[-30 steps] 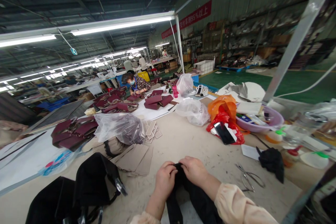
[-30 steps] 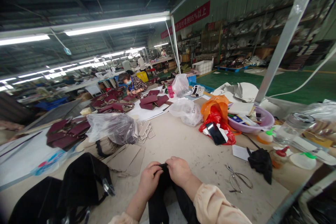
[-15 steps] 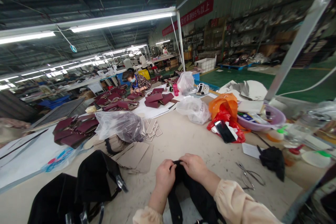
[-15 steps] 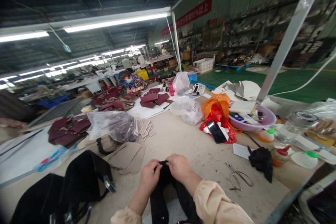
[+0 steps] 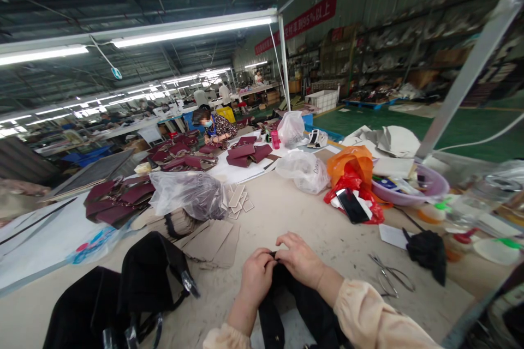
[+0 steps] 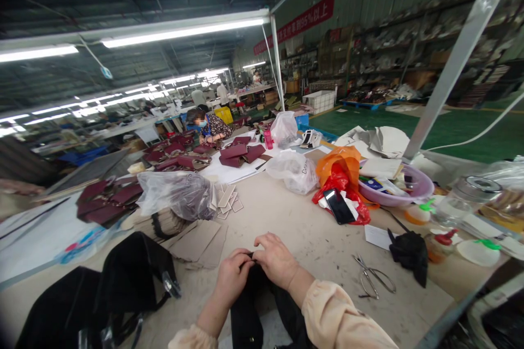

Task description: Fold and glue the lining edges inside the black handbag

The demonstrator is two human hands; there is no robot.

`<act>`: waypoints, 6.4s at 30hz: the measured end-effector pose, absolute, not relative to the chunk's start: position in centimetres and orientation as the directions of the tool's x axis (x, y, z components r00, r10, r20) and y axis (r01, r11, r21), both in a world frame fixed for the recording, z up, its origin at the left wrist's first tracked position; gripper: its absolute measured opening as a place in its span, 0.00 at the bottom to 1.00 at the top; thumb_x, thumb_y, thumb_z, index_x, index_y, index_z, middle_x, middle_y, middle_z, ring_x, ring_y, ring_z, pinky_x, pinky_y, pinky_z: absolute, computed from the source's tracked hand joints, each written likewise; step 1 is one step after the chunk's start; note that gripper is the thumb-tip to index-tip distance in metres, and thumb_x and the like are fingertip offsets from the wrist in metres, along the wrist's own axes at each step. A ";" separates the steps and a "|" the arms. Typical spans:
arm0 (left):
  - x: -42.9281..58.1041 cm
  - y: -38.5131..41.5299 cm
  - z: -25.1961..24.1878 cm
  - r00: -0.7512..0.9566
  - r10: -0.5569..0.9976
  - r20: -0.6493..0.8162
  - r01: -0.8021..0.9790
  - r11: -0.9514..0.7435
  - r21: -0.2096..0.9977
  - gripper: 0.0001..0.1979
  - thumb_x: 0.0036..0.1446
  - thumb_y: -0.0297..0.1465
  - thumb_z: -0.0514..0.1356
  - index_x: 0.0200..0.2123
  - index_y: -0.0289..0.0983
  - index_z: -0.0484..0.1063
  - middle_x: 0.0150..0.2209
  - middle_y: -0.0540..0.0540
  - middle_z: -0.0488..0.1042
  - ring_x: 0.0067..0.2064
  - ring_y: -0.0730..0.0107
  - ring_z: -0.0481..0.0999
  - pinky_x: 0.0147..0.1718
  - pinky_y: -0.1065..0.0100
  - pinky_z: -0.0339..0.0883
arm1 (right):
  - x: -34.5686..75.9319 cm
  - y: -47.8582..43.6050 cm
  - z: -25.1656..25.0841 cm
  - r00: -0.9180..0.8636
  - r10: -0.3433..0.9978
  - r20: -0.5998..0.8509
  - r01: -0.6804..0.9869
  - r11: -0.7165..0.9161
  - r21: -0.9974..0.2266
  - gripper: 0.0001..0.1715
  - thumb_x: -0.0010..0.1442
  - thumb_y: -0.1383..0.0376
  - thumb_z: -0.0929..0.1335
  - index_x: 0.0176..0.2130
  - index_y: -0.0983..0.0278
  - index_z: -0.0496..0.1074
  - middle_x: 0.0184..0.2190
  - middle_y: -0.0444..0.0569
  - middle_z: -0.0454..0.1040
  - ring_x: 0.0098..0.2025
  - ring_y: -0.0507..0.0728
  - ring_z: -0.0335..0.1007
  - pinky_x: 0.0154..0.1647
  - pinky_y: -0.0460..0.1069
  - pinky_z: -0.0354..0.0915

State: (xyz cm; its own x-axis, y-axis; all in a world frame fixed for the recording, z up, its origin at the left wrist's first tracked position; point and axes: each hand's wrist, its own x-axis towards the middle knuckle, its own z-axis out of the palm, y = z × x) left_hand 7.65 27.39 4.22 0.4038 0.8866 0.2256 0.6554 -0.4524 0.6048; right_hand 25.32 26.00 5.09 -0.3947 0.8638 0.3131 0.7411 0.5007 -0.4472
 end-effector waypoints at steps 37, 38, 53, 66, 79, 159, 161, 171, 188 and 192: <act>8.4 27.5 3.8 0.301 0.923 0.241 0.737 -0.385 0.555 0.09 0.56 0.27 0.52 0.26 0.37 0.70 0.30 0.47 0.74 0.34 0.69 0.73 0.35 0.69 0.65 | 25.8 27.2 4.0 -0.259 0.957 0.132 0.749 0.285 -0.598 0.13 0.59 0.66 0.63 0.39 0.60 0.76 0.36 0.46 0.76 0.40 0.54 0.70 0.43 0.45 0.62; 8.4 27.5 3.8 0.299 0.924 0.240 0.739 -0.383 0.554 0.09 0.56 0.27 0.52 0.26 0.37 0.70 0.30 0.47 0.74 0.34 0.69 0.73 0.35 0.68 0.65 | 25.7 27.2 4.0 -0.258 0.957 0.130 0.753 0.283 -0.594 0.13 0.59 0.66 0.63 0.39 0.60 0.76 0.37 0.46 0.76 0.40 0.54 0.70 0.43 0.45 0.62; 8.9 27.6 4.2 0.270 0.939 0.213 0.792 -0.342 0.506 0.10 0.57 0.28 0.52 0.26 0.37 0.69 0.28 0.47 0.72 0.32 0.69 0.72 0.32 0.70 0.62 | 25.8 27.6 4.8 -0.271 0.958 0.092 0.799 0.277 -0.534 0.13 0.60 0.64 0.62 0.37 0.59 0.76 0.36 0.46 0.76 0.40 0.54 0.71 0.41 0.45 0.62; 9.3 28.0 4.1 0.246 0.948 0.202 0.834 -0.313 0.454 0.09 0.57 0.28 0.52 0.26 0.37 0.69 0.27 0.47 0.72 0.31 0.68 0.72 0.31 0.70 0.60 | 25.4 27.9 5.3 -0.241 0.969 0.056 0.840 0.237 -0.489 0.14 0.60 0.64 0.61 0.36 0.60 0.75 0.35 0.47 0.76 0.40 0.54 0.70 0.40 0.46 0.61; 9.5 28.1 3.8 0.222 0.957 0.190 0.859 -0.283 0.425 0.10 0.57 0.27 0.52 0.26 0.37 0.69 0.27 0.46 0.72 0.31 0.66 0.72 0.29 0.68 0.58 | 24.8 27.6 5.4 -0.224 0.973 0.063 0.864 0.228 -0.448 0.14 0.60 0.64 0.61 0.34 0.62 0.74 0.33 0.49 0.74 0.39 0.55 0.69 0.39 0.47 0.60; 10.5 26.4 4.6 0.125 0.951 0.284 0.845 -0.252 0.472 0.08 0.50 0.25 0.60 0.29 0.41 0.79 0.40 0.44 0.72 0.45 0.62 0.70 0.47 0.56 0.63 | 26.6 27.6 5.0 -0.368 0.926 0.090 0.821 0.368 -0.437 0.10 0.59 0.67 0.62 0.34 0.63 0.73 0.34 0.49 0.72 0.40 0.55 0.68 0.40 0.46 0.60; 10.2 26.5 4.5 0.157 0.935 0.318 0.828 -0.300 0.474 0.08 0.50 0.24 0.60 0.29 0.41 0.79 0.40 0.44 0.71 0.45 0.62 0.70 0.46 0.58 0.64 | 26.6 27.6 5.0 -0.370 0.925 0.089 0.820 0.370 -0.436 0.10 0.59 0.67 0.62 0.33 0.62 0.73 0.34 0.48 0.72 0.40 0.55 0.68 0.40 0.46 0.60; 11.0 25.7 5.4 0.108 0.952 0.287 0.876 -0.227 0.426 0.06 0.48 0.27 0.63 0.29 0.43 0.79 0.38 0.46 0.72 0.45 0.60 0.69 0.51 0.51 0.56 | 26.7 27.7 5.3 -0.368 0.927 0.078 0.817 0.362 -0.449 0.10 0.60 0.67 0.62 0.35 0.63 0.73 0.35 0.49 0.72 0.40 0.55 0.68 0.41 0.46 0.60; 11.2 26.0 5.0 0.081 0.965 0.249 0.915 -0.171 0.366 0.07 0.52 0.26 0.58 0.26 0.39 0.76 0.35 0.44 0.71 0.42 0.61 0.68 0.46 0.57 0.58 | 26.7 27.8 5.1 -0.381 0.919 0.096 0.801 0.381 -0.461 0.10 0.59 0.67 0.63 0.34 0.61 0.74 0.33 0.48 0.72 0.39 0.55 0.69 0.39 0.46 0.61; 11.2 26.2 5.2 0.061 0.972 0.228 0.922 -0.142 0.360 0.07 0.51 0.27 0.59 0.25 0.39 0.77 0.36 0.44 0.72 0.42 0.61 0.69 0.45 0.57 0.59 | 26.7 27.9 4.9 -0.393 0.910 0.128 0.782 0.404 -0.474 0.10 0.59 0.67 0.63 0.35 0.61 0.74 0.33 0.47 0.72 0.38 0.55 0.68 0.40 0.46 0.61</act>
